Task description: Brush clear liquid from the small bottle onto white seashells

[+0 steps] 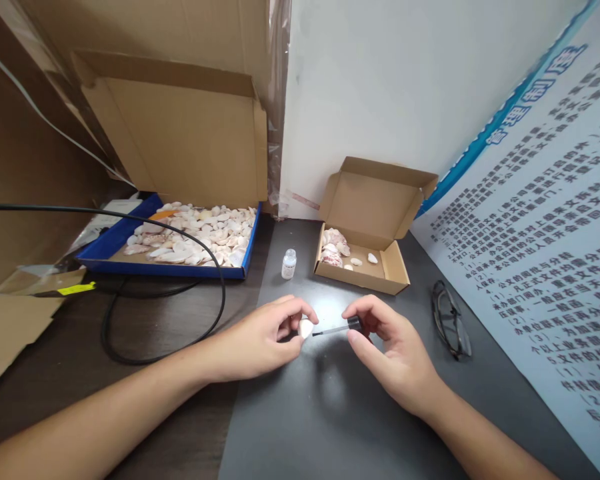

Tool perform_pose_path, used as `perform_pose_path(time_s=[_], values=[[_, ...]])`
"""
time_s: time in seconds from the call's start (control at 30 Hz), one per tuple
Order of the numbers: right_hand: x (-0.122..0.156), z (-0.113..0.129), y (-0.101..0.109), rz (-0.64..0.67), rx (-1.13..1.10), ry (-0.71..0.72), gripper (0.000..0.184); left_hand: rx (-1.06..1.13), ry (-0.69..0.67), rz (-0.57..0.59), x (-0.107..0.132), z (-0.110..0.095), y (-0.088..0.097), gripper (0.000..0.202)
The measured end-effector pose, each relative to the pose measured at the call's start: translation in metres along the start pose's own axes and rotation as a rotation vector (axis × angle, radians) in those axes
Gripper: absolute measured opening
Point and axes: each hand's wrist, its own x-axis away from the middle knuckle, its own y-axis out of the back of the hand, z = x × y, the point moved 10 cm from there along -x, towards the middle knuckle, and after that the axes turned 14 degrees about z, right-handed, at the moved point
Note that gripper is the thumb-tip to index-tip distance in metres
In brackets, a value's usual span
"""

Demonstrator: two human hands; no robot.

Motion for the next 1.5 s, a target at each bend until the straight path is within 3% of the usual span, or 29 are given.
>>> perform_pose_path(time_s=[1.07, 1.5], values=[[-0.0013, -0.0019, -0.0048, 0.052, 0.004, 0.006, 0.008, -0.030, 0.006, 0.039, 0.0005, -0.0059, -0.0025, 0.022], [-0.0003, -0.0026, -0.0015, 0.016, 0.006, 0.001, 0.009, 0.003, 0.037, 0.048, 0.0006, -0.0055, -0.0037, 0.020]])
